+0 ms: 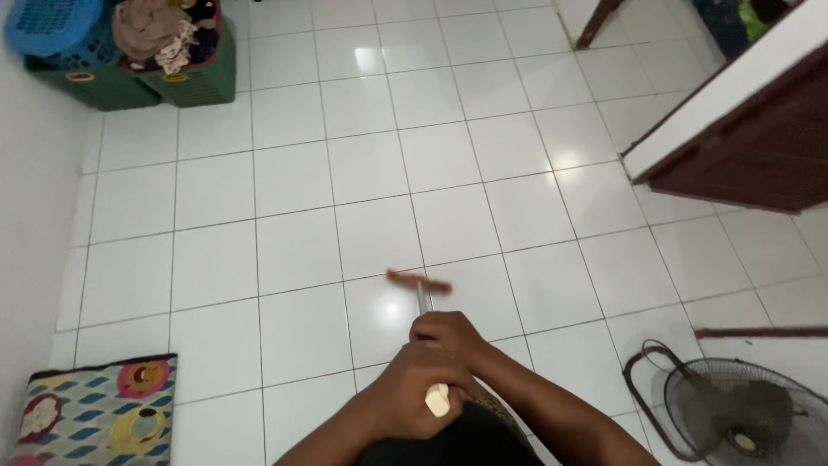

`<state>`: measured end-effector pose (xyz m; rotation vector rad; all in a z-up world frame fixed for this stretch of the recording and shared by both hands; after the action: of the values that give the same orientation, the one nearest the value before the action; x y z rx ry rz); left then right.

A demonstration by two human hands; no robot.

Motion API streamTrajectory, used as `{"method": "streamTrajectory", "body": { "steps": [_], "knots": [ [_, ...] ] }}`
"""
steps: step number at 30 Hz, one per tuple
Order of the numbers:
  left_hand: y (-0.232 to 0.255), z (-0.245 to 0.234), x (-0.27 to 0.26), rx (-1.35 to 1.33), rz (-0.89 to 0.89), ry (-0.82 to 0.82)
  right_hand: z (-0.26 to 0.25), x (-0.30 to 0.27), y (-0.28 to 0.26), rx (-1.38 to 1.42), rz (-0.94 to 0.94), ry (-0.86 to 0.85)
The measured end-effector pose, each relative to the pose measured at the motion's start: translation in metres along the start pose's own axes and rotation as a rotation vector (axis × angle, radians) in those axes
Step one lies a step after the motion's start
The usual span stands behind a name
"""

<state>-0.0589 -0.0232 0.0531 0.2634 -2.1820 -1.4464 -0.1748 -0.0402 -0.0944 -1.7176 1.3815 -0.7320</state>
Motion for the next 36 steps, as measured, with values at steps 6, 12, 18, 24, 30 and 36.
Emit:
{"method": "streamTrajectory", "body": {
  "steps": [6,12,18,24,30,36],
  "knots": [
    [-0.001,-0.002,0.021,0.066,0.045,0.147,-0.004,0.011,0.002,-0.129,-0.474,0.034],
    [-0.067,0.024,0.012,0.111,-0.138,0.222,-0.003,0.053,0.066,-0.158,-0.496,-0.018],
    [-0.179,0.062,0.009,0.264,-0.199,0.153,0.004,0.075,0.159,-0.183,-0.211,-0.119],
    [-0.145,0.036,0.004,0.213,-0.257,0.239,-0.013,0.087,0.114,-0.142,-0.205,-0.025],
    [-0.051,-0.018,-0.007,0.067,-0.154,0.491,-0.006,0.083,0.031,-0.033,-0.201,-0.029],
    [-0.011,-0.032,-0.032,-0.005,0.045,0.501,0.038,0.057,0.009,0.056,-0.131,-0.246]
  ]
}}
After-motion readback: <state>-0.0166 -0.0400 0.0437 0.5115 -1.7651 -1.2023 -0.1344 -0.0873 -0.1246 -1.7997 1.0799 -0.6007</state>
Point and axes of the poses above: each hand's wrist, its own x-axis towards the middle knuckle, its own z-axis out of the palm, y = z × x, the point moved 5 cm from there along x, towards the middle knuckle, and after that the axes turned 1 degree about -x, right-handed, at the moved point
